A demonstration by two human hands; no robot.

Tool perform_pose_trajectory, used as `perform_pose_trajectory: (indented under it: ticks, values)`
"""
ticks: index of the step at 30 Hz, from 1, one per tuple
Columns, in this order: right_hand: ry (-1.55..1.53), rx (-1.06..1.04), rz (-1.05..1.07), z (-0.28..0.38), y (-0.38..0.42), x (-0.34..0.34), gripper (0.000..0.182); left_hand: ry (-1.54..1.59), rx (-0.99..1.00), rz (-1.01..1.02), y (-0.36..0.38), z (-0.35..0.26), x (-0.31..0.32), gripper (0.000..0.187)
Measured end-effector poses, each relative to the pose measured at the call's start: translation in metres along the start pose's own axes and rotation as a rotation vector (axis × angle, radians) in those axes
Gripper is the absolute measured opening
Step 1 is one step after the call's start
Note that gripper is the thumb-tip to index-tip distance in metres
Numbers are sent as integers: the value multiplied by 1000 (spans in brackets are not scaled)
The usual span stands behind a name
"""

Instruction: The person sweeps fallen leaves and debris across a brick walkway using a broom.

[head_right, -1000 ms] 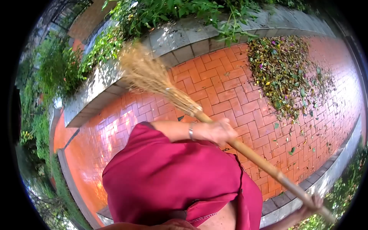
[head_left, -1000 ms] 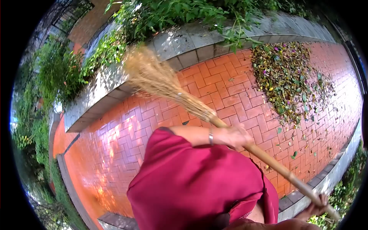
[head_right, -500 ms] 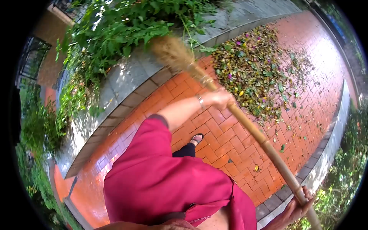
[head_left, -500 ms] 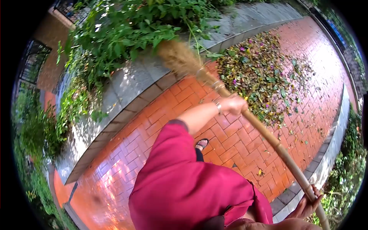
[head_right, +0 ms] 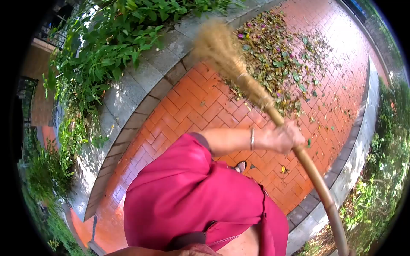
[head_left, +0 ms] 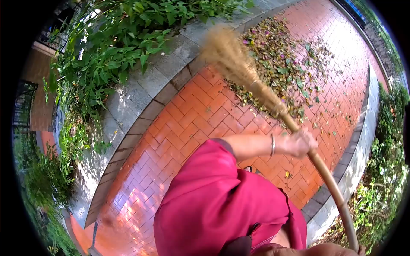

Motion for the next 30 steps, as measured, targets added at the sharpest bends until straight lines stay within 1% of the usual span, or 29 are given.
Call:
perform_pose_trajectory:
  ticks: [1,2,3,5,6,7,8,9,10,11,12,13,14,15,16,17,18,19,20,21,22,23,24,25,27,28,29,30]
  values:
    - [67,-7,107,21,-12,-21,21,53,42,-53,15,-22,13,8]
    - [143,-89,-80,59,-25,-72,23,71,53,-5,31,-42,28,10]
    - [30,87,35,64,-39,-82,24,84,70,43,44,-57,43,13]
    - [75,149,102,52,-59,-100,23,194,62,186,65,-73,78,17]
    - [148,160,103,44,-71,-114,22,198,74,198,63,-70,82,17]
    - [98,453,198,38,-93,-138,12,162,6,366,59,-64,87,19]
    - [40,368,-42,-1,-77,-103,25,119,-62,531,54,-55,94,21]
    - [-26,411,-36,-33,-64,-68,28,11,-67,527,49,-27,124,19]
    - [93,307,-98,-50,-52,-69,20,-11,-116,503,38,1,124,17]
    - [197,288,-37,-65,-40,-83,21,54,-212,389,28,34,128,13]
    - [421,253,151,-99,-10,-17,22,-61,-247,406,11,68,134,11]
    - [413,267,177,-114,6,-8,25,-97,-164,261,3,115,165,9]
    - [581,138,133,-134,24,14,28,-77,-204,276,-18,120,133,9]
    - [634,169,162,-150,40,17,29,-133,-318,361,-34,140,123,10]
    - [601,157,238,-170,58,35,31,-182,-299,303,-41,159,106,12]
    - [742,162,244,-185,76,59,35,-233,-275,247,-48,176,94,14]
    - [747,162,264,-187,87,64,36,-185,-217,84,-54,197,99,16]
    - [746,162,287,-188,94,65,38,-141,-163,-81,-55,201,93,18]
    - [736,86,280,-180,94,61,38,-156,-188,-100,-60,195,92,19]
    - [746,45,266,-165,90,57,35,-201,-211,-5,-65,153,62,15]
    - [725,-9,247,-144,85,45,33,-190,-195,12,-66,141,73,13]
    - [727,-152,212,-130,78,50,31,-183,-173,27,-70,129,83,12]
    - [685,-197,175,-107,72,40,28,-160,-136,28,-66,102,77,11]
    - [596,-194,124,-75,62,22,26,-132,-102,30,-59,70,72,10]
    - [400,-180,-5,-2,45,-22,23,-73,-13,-18,-38,22,84,11]
    - [347,-176,-28,24,35,-38,22,-23,20,-36,-22,-3,87,11]
    - [266,-123,21,29,22,-34,20,24,61,-57,-6,-24,89,12]
    - [211,-33,66,39,10,-37,19,70,61,-63,10,-42,91,13]
Point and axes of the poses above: each hand's wrist, its own y-axis away from the middle knuckle, its own x-axis out of the palm, z = x × y, the point moved 2 cm from there along -y, towards the middle knuckle, and after that the axes turned 8 degrees about -x, right-handed, at the moved point
